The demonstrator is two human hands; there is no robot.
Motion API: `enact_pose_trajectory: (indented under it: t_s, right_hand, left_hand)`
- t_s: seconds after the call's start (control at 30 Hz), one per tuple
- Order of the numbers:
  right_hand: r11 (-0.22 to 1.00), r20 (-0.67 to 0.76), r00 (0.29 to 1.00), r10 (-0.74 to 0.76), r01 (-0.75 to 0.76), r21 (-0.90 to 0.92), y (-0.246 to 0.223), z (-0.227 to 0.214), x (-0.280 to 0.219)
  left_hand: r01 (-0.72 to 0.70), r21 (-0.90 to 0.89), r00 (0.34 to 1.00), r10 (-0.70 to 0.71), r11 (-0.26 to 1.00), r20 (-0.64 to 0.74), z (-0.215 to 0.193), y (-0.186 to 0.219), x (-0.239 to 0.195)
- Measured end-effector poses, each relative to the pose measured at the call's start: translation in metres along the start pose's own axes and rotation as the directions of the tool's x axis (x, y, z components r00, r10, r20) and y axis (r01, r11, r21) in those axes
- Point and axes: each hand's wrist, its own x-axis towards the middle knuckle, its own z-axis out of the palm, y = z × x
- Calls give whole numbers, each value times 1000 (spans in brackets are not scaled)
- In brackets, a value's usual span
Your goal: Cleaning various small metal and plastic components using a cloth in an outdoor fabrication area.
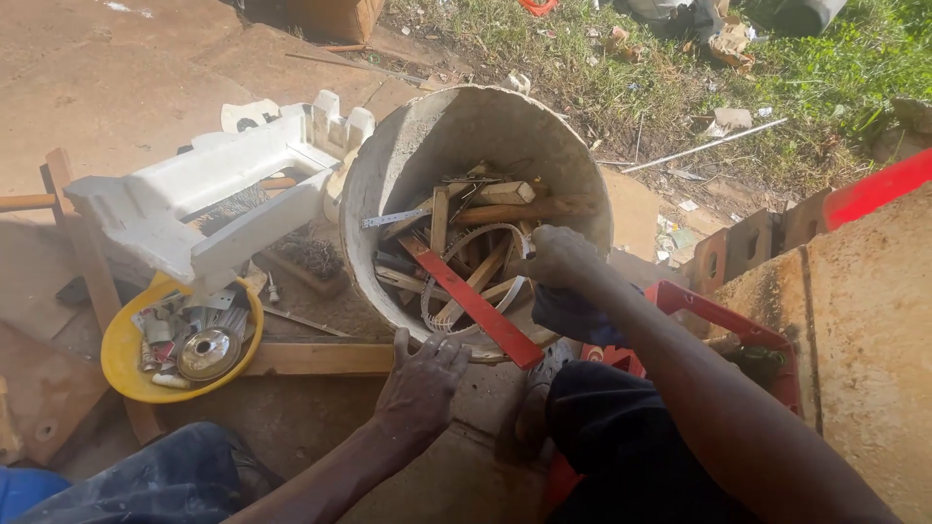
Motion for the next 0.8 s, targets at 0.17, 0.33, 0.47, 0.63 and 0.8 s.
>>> enact_pose_trajectory:
  t_s: [0.17, 0.33, 0.47, 0.63, 0.8]
  right_hand:
    - [988, -35, 993, 114, -110, 113, -6, 66, 28]
    - [852, -121, 965, 232, -142, 505, -40, -11, 1]
    - [836, -383, 895, 229, 21, 549, -46, -75, -42]
    - [910, -939, 328, 98, 353, 218, -20, -107, -81]
    - [723, -846, 383, 372, 452, 523, 17, -110, -72]
  left_hand:
    - [2, -10, 1000, -2, 1000, -4, 0, -1, 2]
    - [0, 26, 999, 1, 1000, -52, -1, -10, 4]
    - [17, -55, 997, -20, 998, -69, -16, -19, 13]
    - [54, -42, 982, -61, 998, -180, -28, -19, 34]
    - [104, -62, 987, -110, 993, -118, -17, -22, 56]
